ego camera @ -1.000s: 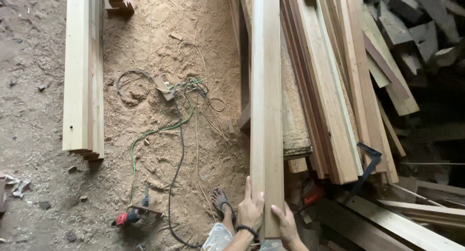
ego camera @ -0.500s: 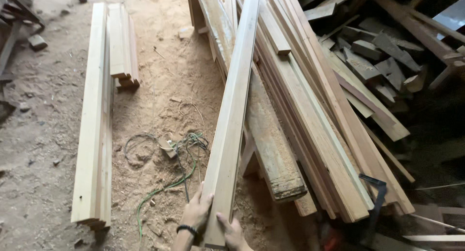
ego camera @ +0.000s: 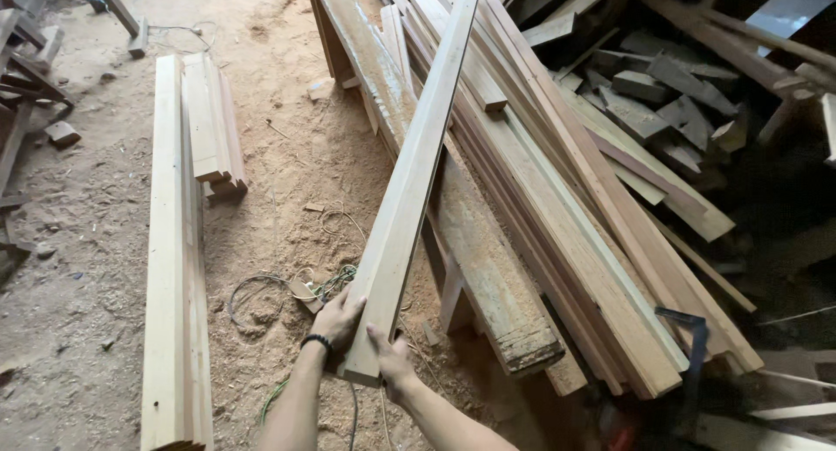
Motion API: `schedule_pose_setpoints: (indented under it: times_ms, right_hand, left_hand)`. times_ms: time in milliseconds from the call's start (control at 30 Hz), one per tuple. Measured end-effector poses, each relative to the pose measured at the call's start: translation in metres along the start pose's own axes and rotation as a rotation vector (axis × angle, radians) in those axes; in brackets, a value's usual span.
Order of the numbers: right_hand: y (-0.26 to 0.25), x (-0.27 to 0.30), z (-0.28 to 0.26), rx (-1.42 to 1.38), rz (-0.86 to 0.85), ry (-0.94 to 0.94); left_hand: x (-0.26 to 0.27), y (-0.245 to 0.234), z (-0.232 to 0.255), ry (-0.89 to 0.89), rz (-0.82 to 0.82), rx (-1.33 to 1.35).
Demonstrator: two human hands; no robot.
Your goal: The person uses a circular saw to cut through wooden planks, then sorts and moves long pieces of wood within a workshop. They use a framing square to check the alignment of a wooden post.
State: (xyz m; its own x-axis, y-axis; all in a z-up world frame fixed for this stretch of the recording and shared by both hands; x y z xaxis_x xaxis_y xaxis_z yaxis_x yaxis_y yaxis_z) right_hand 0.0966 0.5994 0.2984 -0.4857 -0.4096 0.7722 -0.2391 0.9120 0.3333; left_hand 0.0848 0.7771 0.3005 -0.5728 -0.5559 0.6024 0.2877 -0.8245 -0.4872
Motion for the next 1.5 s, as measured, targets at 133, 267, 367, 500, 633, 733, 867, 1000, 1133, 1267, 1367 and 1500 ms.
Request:
schedule_pose_setpoints:
  times_ms: [133,267,367,500,633,733,867,1000,1133,1267,1367,1500]
  right_hand:
    - [0.017,-0.012,-0.010,0.102,0.033,-0.028]
    - [0.029,-0.026,-0.013,0.046,0.016,-0.039]
    - [0.023,0.002,-0.039,0.114,0.011,-0.004]
    - [-0.033,0.037,-0.076,0.050,-0.089,0.013]
    - [-0.138,0.060,-0.124,0.208,0.043,-0.019]
    - [-0.222,0.078,-0.156,0.372,0.083,-0.007]
    - [-0.353,0.064,-0.170,0.126,0.146,-0.047]
    - [-0.499,0.042,-0.204,0.586,0.267,0.031]
    - [-0.655,-0.012,-0.223,0.667,0.384,-0.030]
    - [-0.789,-0.051,-0.251,0.833,0.490,0.087]
    - [-0.874,-0.090,-0.278,0.863,0.567,0.008]
    - [-0.965,-0.135,-0.296,0.996,0.624,0.111]
  left_hand:
    - [-0.026,-0.016,0.018,0.129,0.009,-0.044]
    - [-0.030,-0.034,0.037,0.188,0.040,-0.085]
    - [-0.026,-0.025,0.046,0.212,0.048,-0.158]
    - [0.045,0.036,0.085,0.067,-0.057,0.122]
    - [0.068,0.144,0.107,0.081,-0.129,0.392]
    - [0.097,0.229,0.122,-0.018,-0.159,0.520]
    - [0.093,0.376,0.106,-0.136,-0.150,0.671]
    - [0.086,0.529,0.124,-0.290,-0.195,0.742]
    - [0.081,0.667,0.173,-0.221,-0.340,0.546]
    - [0.075,0.801,0.213,-0.332,-0.466,0.721]
    - [0.056,0.892,0.250,-0.396,-0.592,0.472]
    - [0.033,0.954,0.280,-0.349,-0.628,0.565]
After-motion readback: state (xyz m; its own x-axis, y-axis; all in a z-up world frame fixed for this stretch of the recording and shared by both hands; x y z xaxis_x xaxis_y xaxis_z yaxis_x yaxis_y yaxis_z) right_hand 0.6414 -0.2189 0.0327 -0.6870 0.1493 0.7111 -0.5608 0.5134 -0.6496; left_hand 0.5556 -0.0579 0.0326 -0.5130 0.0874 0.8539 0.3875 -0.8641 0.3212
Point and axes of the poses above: each hand's wrist, its own x-axis away from the middle knuckle, its own y-axis out of the palm, z = x × y, the point moved 9 cm from there along -x, towards the middle knuckle, and after that the axes turned 1 degree about -y, right-handed, at the moved point
